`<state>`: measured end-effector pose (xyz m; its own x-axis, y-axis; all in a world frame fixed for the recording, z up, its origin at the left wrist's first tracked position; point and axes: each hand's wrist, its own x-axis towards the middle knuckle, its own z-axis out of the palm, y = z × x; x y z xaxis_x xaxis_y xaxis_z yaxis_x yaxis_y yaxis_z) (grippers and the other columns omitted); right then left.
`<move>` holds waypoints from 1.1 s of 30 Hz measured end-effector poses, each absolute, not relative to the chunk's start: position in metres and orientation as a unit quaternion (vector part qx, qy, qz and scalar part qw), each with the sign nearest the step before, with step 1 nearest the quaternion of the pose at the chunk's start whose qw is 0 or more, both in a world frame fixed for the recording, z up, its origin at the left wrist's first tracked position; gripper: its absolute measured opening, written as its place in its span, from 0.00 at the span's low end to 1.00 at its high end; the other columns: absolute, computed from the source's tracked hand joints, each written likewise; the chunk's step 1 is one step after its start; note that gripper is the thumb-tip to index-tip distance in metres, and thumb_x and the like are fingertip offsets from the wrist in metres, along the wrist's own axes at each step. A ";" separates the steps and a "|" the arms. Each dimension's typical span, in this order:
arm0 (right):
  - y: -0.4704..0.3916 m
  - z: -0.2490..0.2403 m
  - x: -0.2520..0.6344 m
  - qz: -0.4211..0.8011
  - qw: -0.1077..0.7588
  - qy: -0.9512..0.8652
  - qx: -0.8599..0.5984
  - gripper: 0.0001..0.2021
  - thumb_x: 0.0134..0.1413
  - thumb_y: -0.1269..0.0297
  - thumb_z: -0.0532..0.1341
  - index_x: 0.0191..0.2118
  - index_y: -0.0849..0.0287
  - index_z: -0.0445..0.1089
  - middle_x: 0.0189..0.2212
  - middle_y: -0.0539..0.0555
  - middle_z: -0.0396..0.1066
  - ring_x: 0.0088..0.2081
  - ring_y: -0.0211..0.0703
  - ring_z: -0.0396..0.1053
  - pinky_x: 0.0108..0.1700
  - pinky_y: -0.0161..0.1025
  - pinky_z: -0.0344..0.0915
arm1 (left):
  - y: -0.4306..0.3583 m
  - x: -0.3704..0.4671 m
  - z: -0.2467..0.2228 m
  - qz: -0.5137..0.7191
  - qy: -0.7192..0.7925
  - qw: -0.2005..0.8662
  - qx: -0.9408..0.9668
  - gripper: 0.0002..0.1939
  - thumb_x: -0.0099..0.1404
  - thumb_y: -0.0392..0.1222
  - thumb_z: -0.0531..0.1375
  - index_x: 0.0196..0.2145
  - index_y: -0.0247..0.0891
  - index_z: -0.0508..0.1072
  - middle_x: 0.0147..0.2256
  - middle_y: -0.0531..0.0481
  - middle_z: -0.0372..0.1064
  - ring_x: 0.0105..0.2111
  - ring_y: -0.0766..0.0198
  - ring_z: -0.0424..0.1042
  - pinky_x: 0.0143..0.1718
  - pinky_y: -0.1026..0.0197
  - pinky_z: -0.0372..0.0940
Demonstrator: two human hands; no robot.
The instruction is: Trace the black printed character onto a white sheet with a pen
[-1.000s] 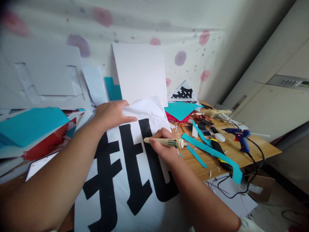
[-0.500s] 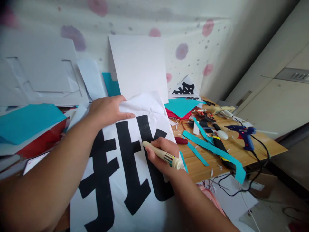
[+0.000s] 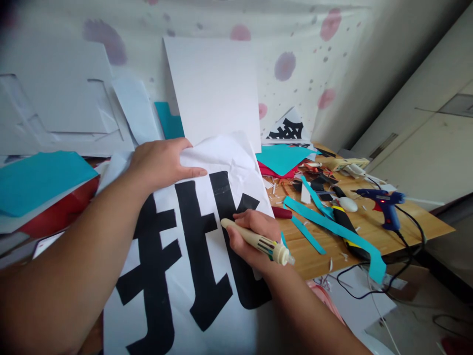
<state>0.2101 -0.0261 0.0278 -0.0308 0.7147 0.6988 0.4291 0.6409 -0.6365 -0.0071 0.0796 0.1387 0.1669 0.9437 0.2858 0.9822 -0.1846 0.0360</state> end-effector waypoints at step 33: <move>-0.031 0.035 0.213 0.197 0.539 -0.700 -0.425 0.09 0.48 0.65 0.66 0.22 0.53 0.68 0.19 0.49 0.72 0.36 0.52 0.80 0.32 0.42 0.77 | 0.083 -0.008 0.134 -0.126 -0.633 0.062 -0.761 0.39 0.52 0.74 0.57 0.53 0.48 0.69 0.44 0.44 0.73 0.43 0.43 0.72 0.39 0.51 0.62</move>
<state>0.2132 -0.0306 0.0352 -0.0574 0.8073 0.5873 0.3832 0.5610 -0.7338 -0.0085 0.0834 0.1339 0.1660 0.9483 0.2705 0.9795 -0.1903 0.0662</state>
